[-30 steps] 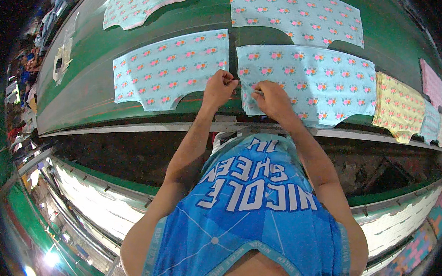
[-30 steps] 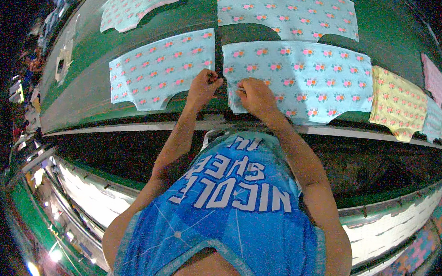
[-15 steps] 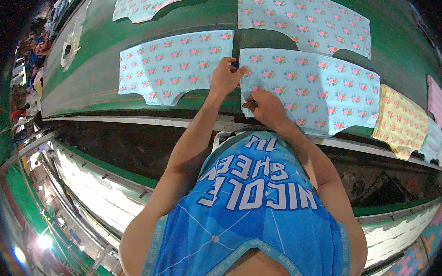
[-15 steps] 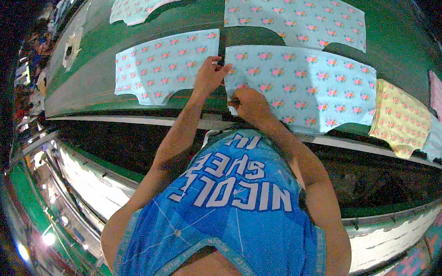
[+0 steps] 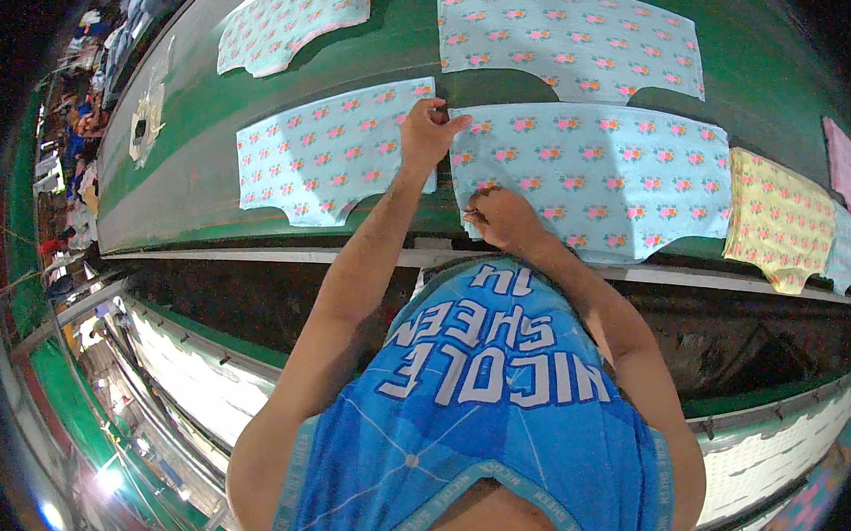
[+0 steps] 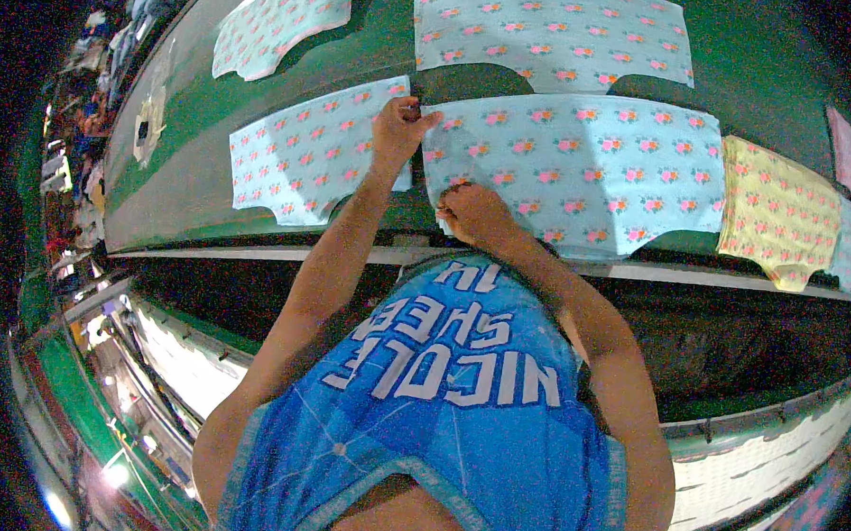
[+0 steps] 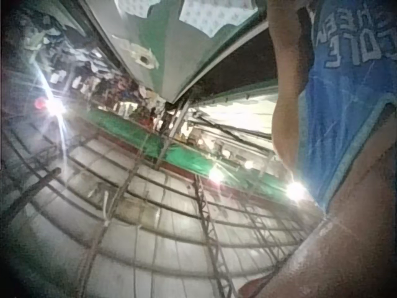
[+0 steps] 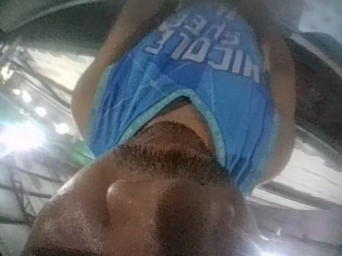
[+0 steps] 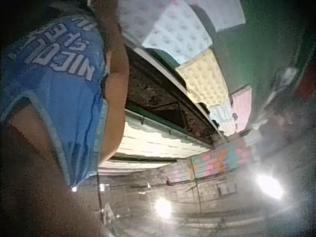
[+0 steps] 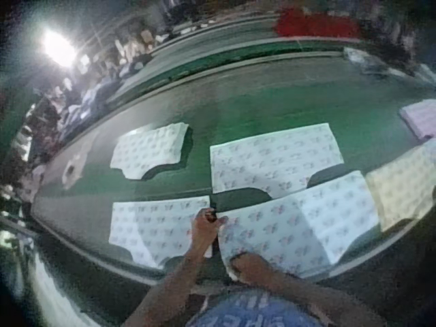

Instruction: The person repeatedly folds small patterned fabric pieces on a green work surface. They pick up each piece, smooth it, fold it in half, and place it back down, repeating the same motion across multiple items.

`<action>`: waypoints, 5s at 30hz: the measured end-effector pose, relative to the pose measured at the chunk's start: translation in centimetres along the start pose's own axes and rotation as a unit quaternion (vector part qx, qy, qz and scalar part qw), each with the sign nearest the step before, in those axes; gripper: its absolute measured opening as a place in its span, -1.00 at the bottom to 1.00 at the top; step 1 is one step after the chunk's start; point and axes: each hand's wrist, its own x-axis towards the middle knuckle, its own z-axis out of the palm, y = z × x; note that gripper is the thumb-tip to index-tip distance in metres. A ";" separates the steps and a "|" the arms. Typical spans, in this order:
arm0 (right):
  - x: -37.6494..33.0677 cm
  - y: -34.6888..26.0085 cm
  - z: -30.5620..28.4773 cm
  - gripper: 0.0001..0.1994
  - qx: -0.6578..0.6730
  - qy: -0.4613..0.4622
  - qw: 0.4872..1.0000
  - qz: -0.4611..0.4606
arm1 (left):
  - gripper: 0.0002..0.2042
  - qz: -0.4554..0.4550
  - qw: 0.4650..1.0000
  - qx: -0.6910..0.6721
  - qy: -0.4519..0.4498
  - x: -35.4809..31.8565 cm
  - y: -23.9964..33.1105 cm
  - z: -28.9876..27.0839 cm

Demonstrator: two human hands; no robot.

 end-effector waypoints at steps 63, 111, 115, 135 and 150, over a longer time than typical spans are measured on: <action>-21.8 10.8 -34.1 -0.58 0.311 0.508 0.790 0.146 | -0.92 0.042 0.918 -0.393 -0.041 -16.2 -0.2 -15.7; 18.1 -5.6 0.8 0.06 0.086 0.044 0.944 0.314 | -0.86 0.168 0.952 0.157 0.201 15.5 -37.8 -38.7; 18.4 -5.9 0.8 0.07 0.081 0.040 0.940 0.328 | -0.86 0.153 0.952 0.167 0.206 15.5 -38.7 -38.7; 21.0 -8.5 10.4 -0.44 -0.298 0.178 0.932 0.103 | -0.39 0.252 0.916 0.305 0.070 10.3 -35.1 -33.9; 21.5 -8.0 12.6 -0.32 -0.365 0.186 0.905 0.115 | -0.24 0.126 0.930 0.341 0.056 1.0 -34.1 -32.9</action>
